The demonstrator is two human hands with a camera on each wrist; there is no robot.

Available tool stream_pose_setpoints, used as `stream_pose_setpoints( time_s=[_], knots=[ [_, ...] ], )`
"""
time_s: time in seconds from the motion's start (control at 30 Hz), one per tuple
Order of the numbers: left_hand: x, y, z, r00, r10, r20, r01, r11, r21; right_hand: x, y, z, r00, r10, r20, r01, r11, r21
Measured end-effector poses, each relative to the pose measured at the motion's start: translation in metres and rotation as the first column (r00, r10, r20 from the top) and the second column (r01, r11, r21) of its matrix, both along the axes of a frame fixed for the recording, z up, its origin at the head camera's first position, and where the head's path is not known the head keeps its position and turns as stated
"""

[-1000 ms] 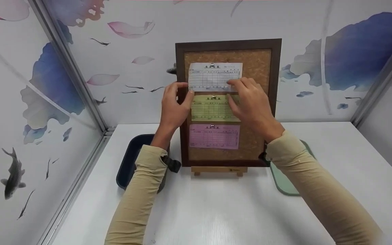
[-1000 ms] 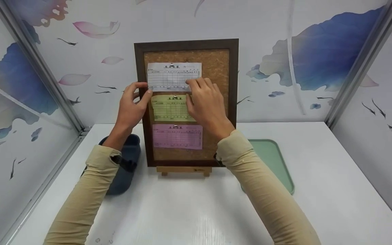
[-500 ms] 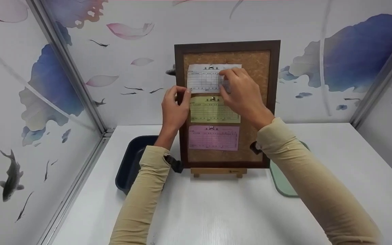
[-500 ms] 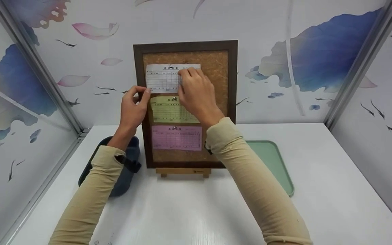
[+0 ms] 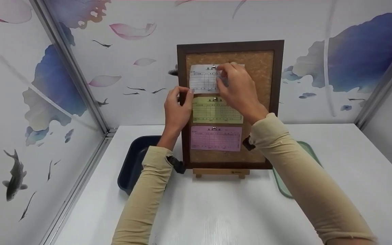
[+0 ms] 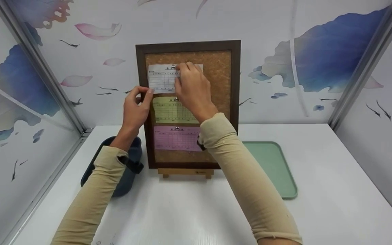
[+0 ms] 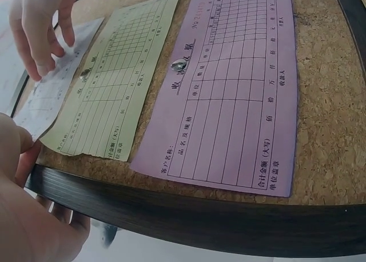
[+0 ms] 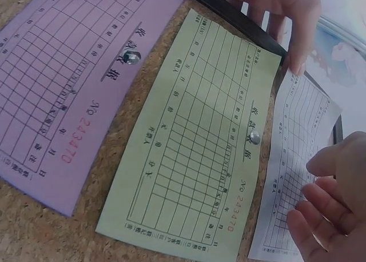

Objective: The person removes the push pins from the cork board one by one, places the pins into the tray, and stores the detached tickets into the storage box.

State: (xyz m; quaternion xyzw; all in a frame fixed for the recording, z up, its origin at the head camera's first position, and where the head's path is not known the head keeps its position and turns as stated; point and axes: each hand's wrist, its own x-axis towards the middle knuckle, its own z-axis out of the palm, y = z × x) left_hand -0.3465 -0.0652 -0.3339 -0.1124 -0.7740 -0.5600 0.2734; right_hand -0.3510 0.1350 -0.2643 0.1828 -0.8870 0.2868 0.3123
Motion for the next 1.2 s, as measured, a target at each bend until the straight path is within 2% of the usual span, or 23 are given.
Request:
stream_pose_setpoints(
  time_s=[0.4,0.77,1.2],
  knots=[
    [-0.001,0.002,-0.005,0.999,0.009,-0.032,-0.009,1.000,-0.017,-0.007,-0.007,0.006,0.998,-0.051,-0.034,0.050,0.998,-0.047],
    [-0.002,0.000,-0.005,1.000,-0.004,-0.014,0.004,1.000,-0.006,-0.009,-0.013,0.012,0.997,-0.066,-0.033,0.065,0.997,-0.039],
    [-0.003,0.000,-0.005,1.000,-0.001,-0.029,0.000,1.000,-0.018,-0.013,-0.014,0.016,0.994,-0.097,-0.048,0.096,0.995,-0.020]
  ],
)
